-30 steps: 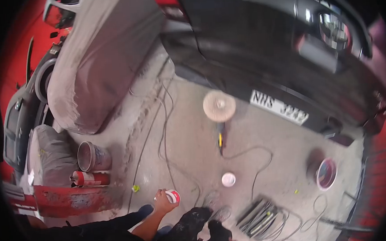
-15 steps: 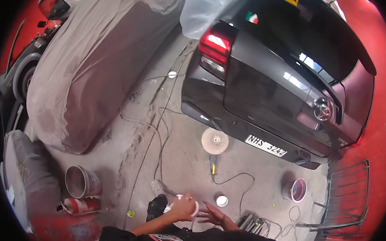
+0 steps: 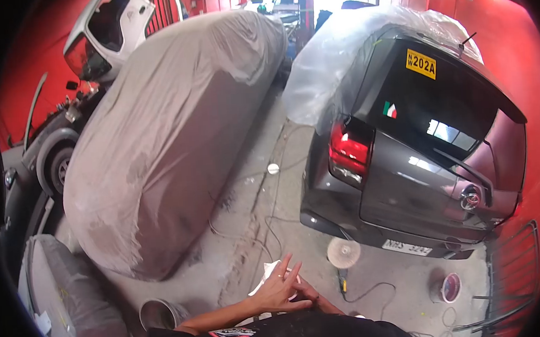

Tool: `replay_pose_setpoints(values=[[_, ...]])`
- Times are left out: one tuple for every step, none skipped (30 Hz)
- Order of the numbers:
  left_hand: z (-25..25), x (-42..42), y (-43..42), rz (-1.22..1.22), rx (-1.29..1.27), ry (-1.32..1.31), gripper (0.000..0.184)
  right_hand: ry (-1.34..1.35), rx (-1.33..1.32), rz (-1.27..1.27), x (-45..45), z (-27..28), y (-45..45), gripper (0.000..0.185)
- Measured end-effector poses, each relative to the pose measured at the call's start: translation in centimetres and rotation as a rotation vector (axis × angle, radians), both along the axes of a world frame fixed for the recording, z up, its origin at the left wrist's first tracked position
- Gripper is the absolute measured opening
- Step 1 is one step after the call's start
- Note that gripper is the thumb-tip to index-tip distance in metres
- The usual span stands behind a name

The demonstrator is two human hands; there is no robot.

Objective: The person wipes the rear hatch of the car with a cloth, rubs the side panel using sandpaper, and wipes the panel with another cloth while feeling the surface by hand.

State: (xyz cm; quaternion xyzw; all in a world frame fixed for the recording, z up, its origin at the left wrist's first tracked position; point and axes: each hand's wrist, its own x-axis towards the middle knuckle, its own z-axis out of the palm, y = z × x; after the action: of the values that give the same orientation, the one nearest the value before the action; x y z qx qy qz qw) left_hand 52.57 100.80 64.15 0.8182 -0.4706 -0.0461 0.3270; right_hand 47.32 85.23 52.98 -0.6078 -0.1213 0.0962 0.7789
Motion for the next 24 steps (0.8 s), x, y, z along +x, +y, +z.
replay_pose_setpoints(values=[[0.2,1.7,0.1,0.03,-0.064,0.082,0.095,-0.12,-0.098,0.001,2.0,0.6,0.0,0.063],[0.4,3.7,0.2,0.024,-0.058,0.061,0.095,-0.228,-0.183,-0.002,3.8,0.8,0.1,0.063],[0.8,5.6,0.2,0.056,-0.178,0.193,0.084,-0.276,-0.209,0.002,5.8,1.4,0.3,0.062],[1.2,7.4,0.2,0.089,-0.297,0.332,0.074,-0.114,-0.176,-0.001,7.0,3.1,0.9,0.061],[1.6,9.5,0.3,0.084,-0.294,0.329,0.074,0.141,0.269,0.107,9.0,1.0,0.6,0.058],[2.8,11.7,0.6,0.118,-0.322,0.432,0.061,0.425,0.705,0.158,11.1,-0.7,0.5,0.055],[4.2,13.6,0.5,0.156,-0.352,0.539,0.048,0.429,0.702,0.157,12.2,-0.8,0.0,0.055],[6.3,15.6,0.0,0.201,-0.632,0.15,0.027,0.324,0.585,0.106,14.3,0.5,-0.5,0.054],[9.7,18.0,0.4,0.198,-0.69,0.072,0.026,0.216,0.465,0.058,16.7,2.3,-0.9,0.053],[13.8,20.1,1.3,0.204,-0.748,0.003,0.025,0.334,0.602,0.09,18.5,4.8,-1.4,0.053],[18.4,21.8,2.3,0.153,-0.828,-0.139,0.021,0.345,0.585,0.103,20.6,4.7,-2.4,0.053],[23.0,22.9,3.0,0.11,-0.899,-0.278,0.018,0.315,0.552,0.139,22.6,4.0,-3.7,0.055],[26.8,23.6,3.2,-0.008,-1.013,-0.364,0.011,0.294,0.53,0.174,23.7,3.5,-4.4,0.058],[29.5,24.4,2.5,-0.23,-1.216,-0.42,0.021,0.318,0.477,0.16,24.4,5.8,-4.6,0.061],[31.2,24.4,3.3,-0.209,-1.215,-0.412,0.021,0.339,0.477,0.167,25.3,5.6,-5.1,0.061],[32.1,24.6,3.5,-0.193,-1.205,-0.405,0.021,0.336,0.389,0.076,26.1,5.3,-5.7,0.063],[32.0,25.5,3.2,-0.171,-1.185,-0.385,0.022,0.327,0.298,-0.017,26.9,4.8,-6.2,0.066],[31.6,26.5,2.7,-0.155,-1.167,-0.357,0.022,0.329,0.326,-0.079,27.5,4.9,-6.3,0.064],[30.7,27.7,2.2,-0.136,-1.15,-0.323,0.022,0.35,0.33,-0.087,27.8,4.8,-6.5,0.064],[29.8,28.8,1.7,-0.124,-1.13,-0.28,0.022,0.345,0.365,-0.102,28.4,5.0,-6.7,0.064],[29.0,29.9,1.2,-0.116,-1.112,-0.234,0.022,0.341,0.401,-0.122,29.1,5.0,-7.1,0.064],[28.6,31.1,0.7,-0.103,-1.098,-0.187,0.023,0.358,0.434,-0.147,28.9,4.7,-7.7,0.065],[28.1,32.6,0.6,-0.113,-1.092,-0.162,0.023,0.39,0.403,-0.119,29.1,3.9,-8.5,0.069],[27.4,33.7,0.6,-0.125,-1.061,-0.137,0.023,0.376,0.432,-0.13,29.8,2.7,-6.9,0.069]])
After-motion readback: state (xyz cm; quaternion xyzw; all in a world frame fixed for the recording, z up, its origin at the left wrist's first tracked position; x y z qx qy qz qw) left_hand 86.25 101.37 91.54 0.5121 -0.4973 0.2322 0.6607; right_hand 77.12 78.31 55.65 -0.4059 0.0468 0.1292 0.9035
